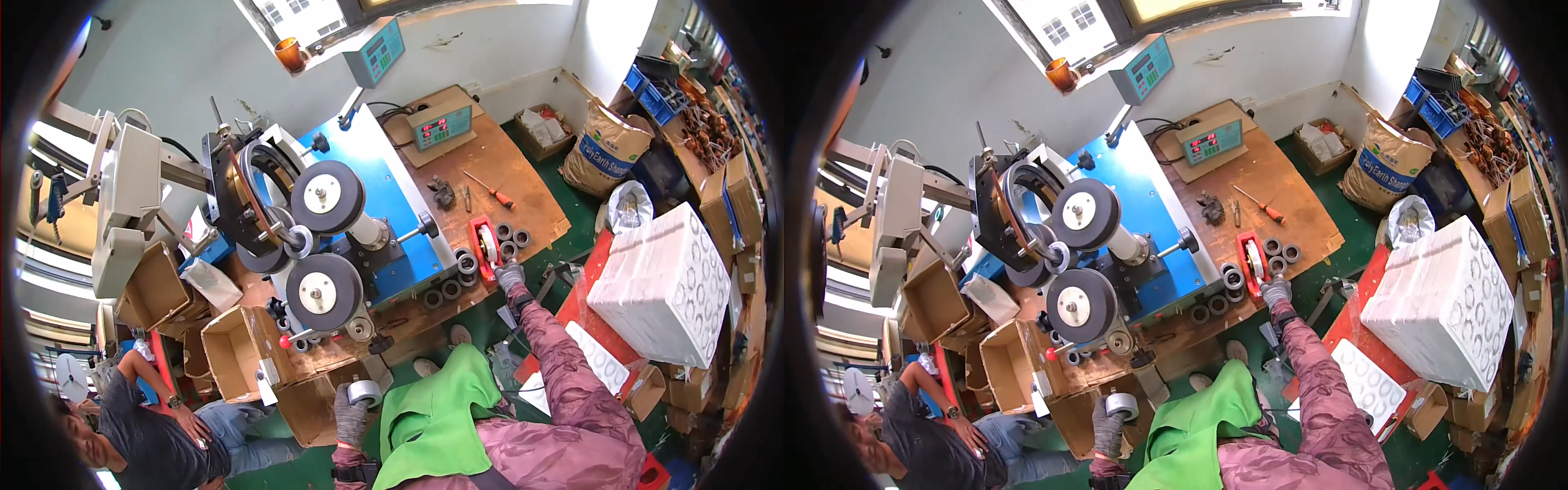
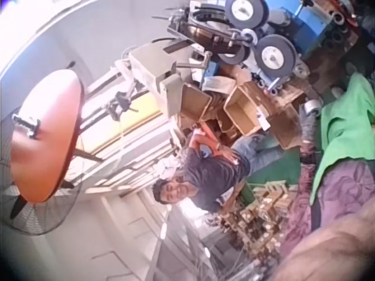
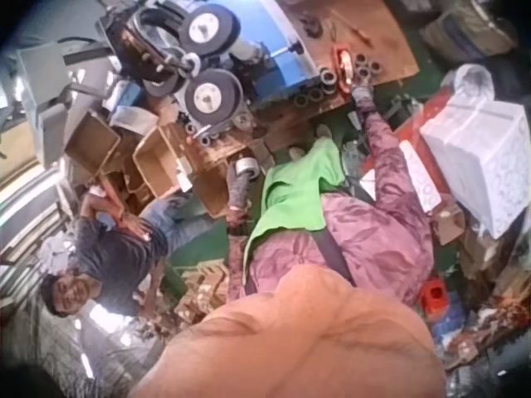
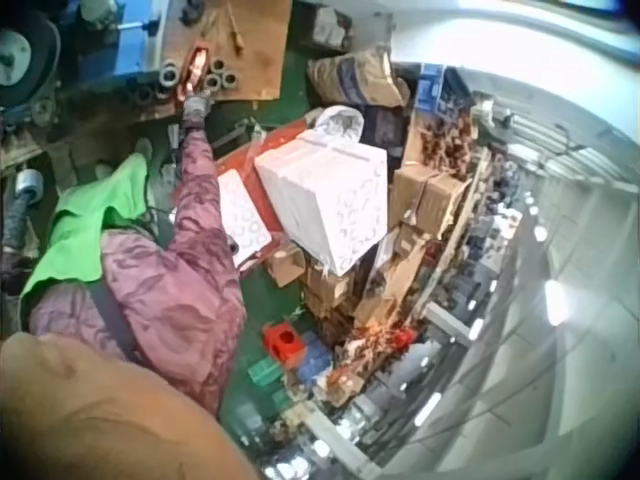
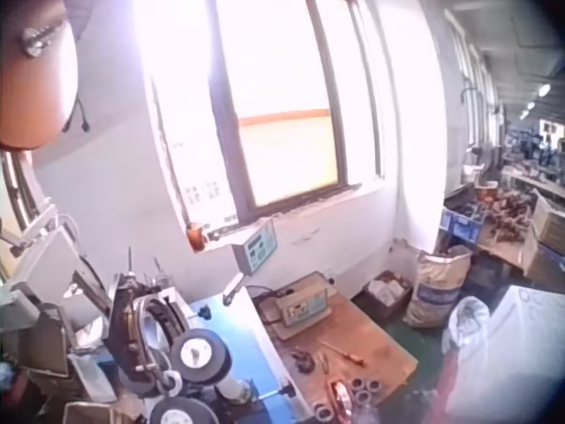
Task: Assembling metal rings and components using a specialized industrial assembly machine.
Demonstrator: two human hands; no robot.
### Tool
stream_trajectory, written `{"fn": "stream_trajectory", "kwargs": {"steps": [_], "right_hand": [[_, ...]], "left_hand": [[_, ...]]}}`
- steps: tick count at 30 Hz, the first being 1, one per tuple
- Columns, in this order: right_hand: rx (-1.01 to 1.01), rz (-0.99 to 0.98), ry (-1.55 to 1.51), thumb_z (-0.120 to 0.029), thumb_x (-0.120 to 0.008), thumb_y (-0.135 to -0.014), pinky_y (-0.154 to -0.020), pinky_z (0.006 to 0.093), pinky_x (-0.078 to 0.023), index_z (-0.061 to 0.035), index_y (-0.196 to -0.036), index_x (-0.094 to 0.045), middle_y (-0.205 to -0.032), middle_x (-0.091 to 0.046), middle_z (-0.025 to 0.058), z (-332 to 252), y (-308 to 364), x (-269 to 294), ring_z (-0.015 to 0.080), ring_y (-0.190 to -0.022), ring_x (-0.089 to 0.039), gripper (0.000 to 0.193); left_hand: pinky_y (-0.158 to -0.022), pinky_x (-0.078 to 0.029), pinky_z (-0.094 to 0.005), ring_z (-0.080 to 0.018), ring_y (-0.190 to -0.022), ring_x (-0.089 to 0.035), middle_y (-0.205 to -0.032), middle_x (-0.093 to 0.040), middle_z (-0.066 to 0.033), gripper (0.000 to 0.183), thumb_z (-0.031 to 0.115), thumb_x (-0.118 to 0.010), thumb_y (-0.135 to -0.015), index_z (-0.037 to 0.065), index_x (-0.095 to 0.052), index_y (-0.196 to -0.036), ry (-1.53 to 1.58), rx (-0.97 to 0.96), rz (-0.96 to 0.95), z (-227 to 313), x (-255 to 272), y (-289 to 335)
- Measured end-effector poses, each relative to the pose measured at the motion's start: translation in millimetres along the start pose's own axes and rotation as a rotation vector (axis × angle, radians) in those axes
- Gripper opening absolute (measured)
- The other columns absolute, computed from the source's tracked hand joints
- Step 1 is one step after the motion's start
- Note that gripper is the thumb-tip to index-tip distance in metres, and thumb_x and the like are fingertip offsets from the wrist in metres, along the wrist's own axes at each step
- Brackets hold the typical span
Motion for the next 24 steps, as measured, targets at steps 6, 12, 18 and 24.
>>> {"fn": "stream_trajectory", "kwargs": {"steps": [6, 12, 18, 24], "right_hand": [[-0.029, 0.029, -0.125, -0.021, -0.071, -0.061, -0.069, 0.0339, -0.046, -0.0063, -0.092, -0.054, -0.080, -0.063, 0.0105, 26, 1, -1, 0.0233, -0.076, -0.060, 0.038], [-0.101, 0.067, -0.264, -0.021, -0.072, -0.067, -0.060, 0.0305, -0.047, -0.0010, -0.098, -0.050, -0.077, -0.058, 0.0074, 87, -4, -27, 0.0190, -0.066, -0.057, 0.043], [-0.219, -0.062, -0.484, -0.026, -0.072, -0.069, -0.052, 0.0274, -0.045, 0.0007, -0.101, -0.046, -0.073, -0.059, 0.0090, 85, -15, -51, 0.0150, -0.056, -0.056, 0.049], [-0.090, -0.122, -0.645, -0.010, -0.074, -0.063, -0.056, 0.0269, -0.047, -0.0029, -0.093, -0.051, -0.077, -0.056, 0.0065, 110, -22, -56, 0.0138, -0.066, -0.055, 0.039]], "left_hand": [[-0.060, -0.051, -0.0286, -0.0171, -0.072, -0.056, -0.082, -0.054, -0.0082, 0.028, -0.002, -0.054, -0.063, 0.000, -0.049, -0.091, 0.163, 0.035, 0.060, -4, 4, 4], [-0.058, -0.049, -0.0274, -0.0159, -0.070, -0.055, -0.081, -0.053, -0.0076, 0.027, -0.002, -0.055, -0.063, 0.001, -0.049, -0.089, 0.053, -0.041, 0.073, -22, 7, -3], [-0.064, -0.048, -0.0280, -0.0159, -0.073, -0.054, -0.082, -0.054, -0.0079, 0.031, 0.000, -0.057, -0.062, 0.000, -0.050, -0.093, 0.026, -0.026, 0.035, -17, 5, -2], [-0.057, -0.053, -0.0312, -0.0183, -0.073, -0.055, -0.086, -0.053, -0.0105, 0.035, 0.000, -0.057, -0.064, 0.001, -0.046, -0.097, -0.048, -0.062, 0.028, -39, 4, -11]]}}
Point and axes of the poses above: each hand's wrist, its own y-axis away from the middle knuckle, its own x-axis out of the back of the hand, z = x × y, the point moved 8 cm from there along -y, towards the middle knuckle
